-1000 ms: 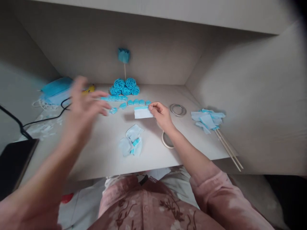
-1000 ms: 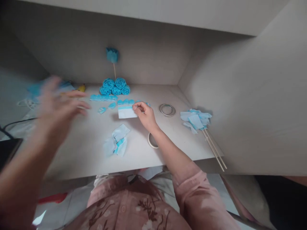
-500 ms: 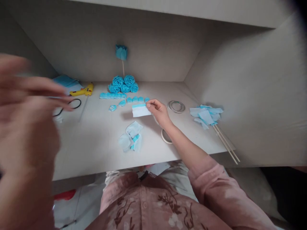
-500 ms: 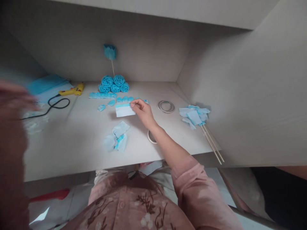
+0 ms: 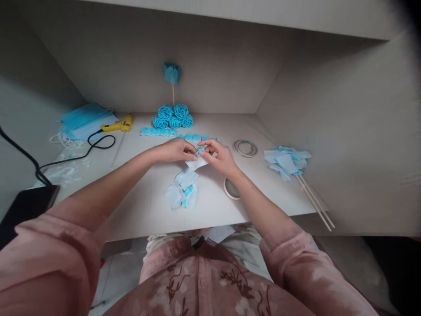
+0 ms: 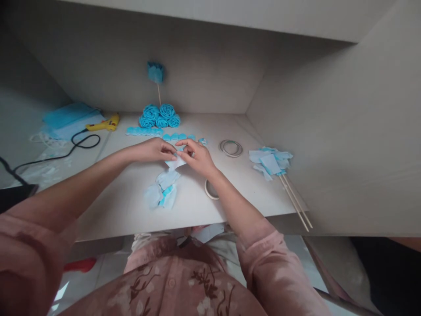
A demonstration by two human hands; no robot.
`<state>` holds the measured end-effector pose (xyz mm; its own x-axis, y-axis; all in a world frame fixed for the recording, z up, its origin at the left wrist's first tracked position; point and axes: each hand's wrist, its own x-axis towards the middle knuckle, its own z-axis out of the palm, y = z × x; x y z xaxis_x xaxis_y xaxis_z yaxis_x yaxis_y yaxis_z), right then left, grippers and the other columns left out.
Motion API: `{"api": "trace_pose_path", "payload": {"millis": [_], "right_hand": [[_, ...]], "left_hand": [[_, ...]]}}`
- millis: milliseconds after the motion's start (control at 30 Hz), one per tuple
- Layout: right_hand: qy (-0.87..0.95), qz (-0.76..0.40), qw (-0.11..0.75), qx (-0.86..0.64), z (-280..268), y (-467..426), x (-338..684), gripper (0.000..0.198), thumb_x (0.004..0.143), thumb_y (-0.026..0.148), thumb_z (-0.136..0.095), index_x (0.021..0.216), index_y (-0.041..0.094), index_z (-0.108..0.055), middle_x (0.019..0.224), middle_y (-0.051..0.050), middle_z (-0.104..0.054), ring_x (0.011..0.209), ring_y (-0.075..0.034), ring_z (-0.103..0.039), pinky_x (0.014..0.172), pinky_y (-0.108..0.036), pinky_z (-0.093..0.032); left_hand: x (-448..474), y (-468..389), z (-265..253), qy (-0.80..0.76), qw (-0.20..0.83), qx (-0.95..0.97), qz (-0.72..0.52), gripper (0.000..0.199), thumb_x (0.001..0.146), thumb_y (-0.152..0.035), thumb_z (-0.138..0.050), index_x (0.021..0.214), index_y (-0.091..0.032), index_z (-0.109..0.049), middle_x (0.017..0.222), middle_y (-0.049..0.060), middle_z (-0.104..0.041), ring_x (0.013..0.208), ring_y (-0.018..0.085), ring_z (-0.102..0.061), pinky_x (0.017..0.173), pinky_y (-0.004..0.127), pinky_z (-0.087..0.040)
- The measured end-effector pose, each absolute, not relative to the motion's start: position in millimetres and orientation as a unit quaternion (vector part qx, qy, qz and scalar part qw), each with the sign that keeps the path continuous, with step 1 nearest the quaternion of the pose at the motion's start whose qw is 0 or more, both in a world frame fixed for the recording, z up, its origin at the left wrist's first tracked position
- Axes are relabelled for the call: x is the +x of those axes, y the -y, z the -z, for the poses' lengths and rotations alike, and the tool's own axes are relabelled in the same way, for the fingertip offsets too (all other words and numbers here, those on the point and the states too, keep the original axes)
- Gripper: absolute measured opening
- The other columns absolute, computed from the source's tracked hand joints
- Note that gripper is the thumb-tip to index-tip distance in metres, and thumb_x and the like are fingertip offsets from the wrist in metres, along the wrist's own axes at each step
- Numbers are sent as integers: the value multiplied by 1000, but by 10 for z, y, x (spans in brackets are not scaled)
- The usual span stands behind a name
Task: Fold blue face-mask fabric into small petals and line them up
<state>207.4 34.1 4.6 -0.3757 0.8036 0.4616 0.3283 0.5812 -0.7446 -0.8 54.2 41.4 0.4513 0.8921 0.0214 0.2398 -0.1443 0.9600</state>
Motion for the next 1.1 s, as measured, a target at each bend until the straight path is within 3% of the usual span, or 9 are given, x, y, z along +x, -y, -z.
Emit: {"api": "trace_pose_path", "payload": {"millis": [100,167,333,467,600,767,900,1100], "right_hand": [[787,-225,427,-384,-61,-356,2095,28,90,44,-58,108,24,-64,69,2,-62,66,-15,-56,78,-31,-42],[774,-169,448,-413,-90,-358,2111,31,92,44,-53,113,24,-63,78,-1,-68,73,-17,-59,84,-33,-41],[780,-11,437,-447,-141,-315,2123,36,93,42,-49,122,24,-59,98,-5,-70,86,-21,-59,94,-40,-33],[812,100,387,-425,-148,-224,2074,38,89,43,-55,123,27,-61,118,-7,-65,106,-26,-55,100,-44,-29],[848,141,330,-390,-138,-166,2019,38,90,40,-57,127,31,-59,135,-6,-57,115,-28,-49,101,-45,-28],[857,127,304,-395,-63,-191,1998,34,91,36,-58,125,31,-60,136,-5,-57,116,-28,-47,98,-44,-29],[853,115,324,-392,-11,-225,2011,18,93,31,-56,103,30,-70,129,-3,-62,113,-26,-48,96,-43,-30],[843,90,383,-367,-1,-255,2013,17,93,36,-59,87,28,-73,117,-2,-67,108,-23,-52,94,-41,-35]], "left_hand": [[37,-552,-370,-395,481,742,-249,24,62,-21,-75,48,-17,-56,46,-6,-42,46,7,-34,48,25,-18],[73,-528,-319,-415,473,716,-302,30,63,-26,-75,47,-17,-52,47,-6,-40,48,7,-33,49,25,-19],[154,-400,-177,-428,585,509,-465,30,67,-38,-78,62,-16,-59,59,-2,-53,57,10,-47,57,24,-36],[186,-311,-121,-382,678,372,-507,28,64,-33,-81,78,-15,-64,73,2,-62,66,13,-56,63,27,-45],[169,-264,-78,-378,687,336,-521,22,66,-28,-77,76,-14,-63,69,2,-61,65,14,-57,63,29,-47],[173,-219,-47,-365,686,355,-521,18,68,-26,-76,71,-15,-62,66,1,-60,66,13,-57,69,30,-48],[202,-178,-49,-354,677,385,-517,17,69,-26,-77,73,-13,-65,72,2,-63,71,13,-59,73,29,-47],[202,-177,-22,-352,660,401,-528,19,66,-27,-79,70,-13,-67,71,1,-62,70,13,-58,69,27,-44]]}}
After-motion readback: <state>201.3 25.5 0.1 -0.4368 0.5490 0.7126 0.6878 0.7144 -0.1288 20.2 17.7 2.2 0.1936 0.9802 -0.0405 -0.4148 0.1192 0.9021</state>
